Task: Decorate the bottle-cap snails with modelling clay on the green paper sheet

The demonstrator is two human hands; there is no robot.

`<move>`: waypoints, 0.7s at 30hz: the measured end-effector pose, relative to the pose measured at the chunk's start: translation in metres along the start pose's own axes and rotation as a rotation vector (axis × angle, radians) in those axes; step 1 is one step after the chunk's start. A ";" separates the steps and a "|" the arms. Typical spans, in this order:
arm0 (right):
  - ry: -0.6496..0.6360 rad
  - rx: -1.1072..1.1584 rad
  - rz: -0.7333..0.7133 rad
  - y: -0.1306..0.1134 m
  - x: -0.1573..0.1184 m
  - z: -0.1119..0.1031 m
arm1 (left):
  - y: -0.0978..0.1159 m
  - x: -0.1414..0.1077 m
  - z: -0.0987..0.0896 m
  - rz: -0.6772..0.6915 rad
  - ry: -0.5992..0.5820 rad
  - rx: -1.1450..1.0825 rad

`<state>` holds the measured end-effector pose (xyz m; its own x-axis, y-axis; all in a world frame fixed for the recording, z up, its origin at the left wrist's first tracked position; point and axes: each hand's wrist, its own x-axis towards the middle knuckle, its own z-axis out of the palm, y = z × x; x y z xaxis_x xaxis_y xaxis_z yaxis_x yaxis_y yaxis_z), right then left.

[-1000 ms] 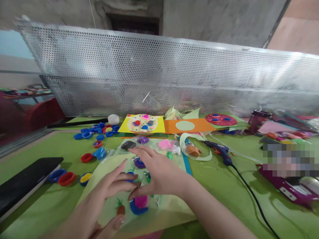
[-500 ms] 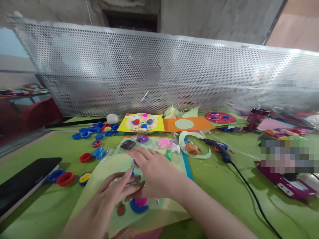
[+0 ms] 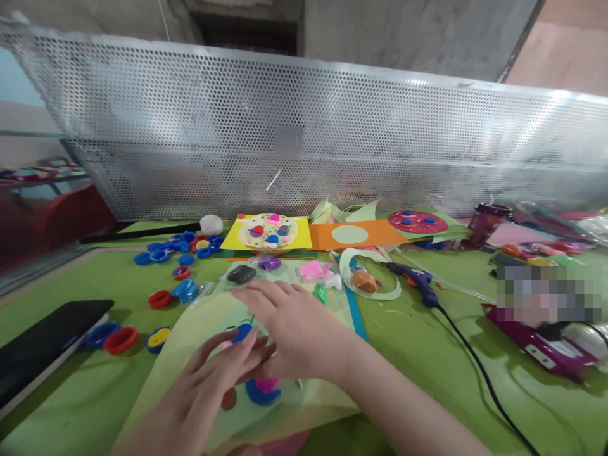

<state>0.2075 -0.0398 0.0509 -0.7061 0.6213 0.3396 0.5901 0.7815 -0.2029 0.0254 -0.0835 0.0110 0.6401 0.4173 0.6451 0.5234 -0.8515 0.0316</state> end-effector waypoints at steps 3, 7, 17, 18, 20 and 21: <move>0.006 -0.040 0.045 0.004 0.000 -0.004 | -0.003 -0.002 -0.002 -0.092 -0.037 -0.028; -0.022 -0.049 -0.017 0.007 0.000 -0.002 | -0.004 -0.005 0.000 -0.090 -0.065 -0.035; -0.019 -0.036 -0.005 0.009 0.000 -0.002 | 0.000 -0.005 -0.004 -0.133 -0.097 0.011; -0.033 -0.035 -0.028 0.008 0.000 -0.001 | 0.001 -0.005 -0.003 -0.111 -0.111 0.032; -0.038 -0.043 -0.040 0.007 -0.001 0.000 | 0.001 -0.006 -0.002 -0.056 -0.111 0.060; -0.025 -0.050 -0.029 0.007 -0.001 0.000 | 0.000 -0.006 -0.002 -0.033 -0.102 0.067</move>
<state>0.2125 -0.0350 0.0492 -0.7327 0.6000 0.3211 0.5875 0.7959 -0.1465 0.0208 -0.0869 0.0086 0.6740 0.4777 0.5635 0.5794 -0.8150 -0.0022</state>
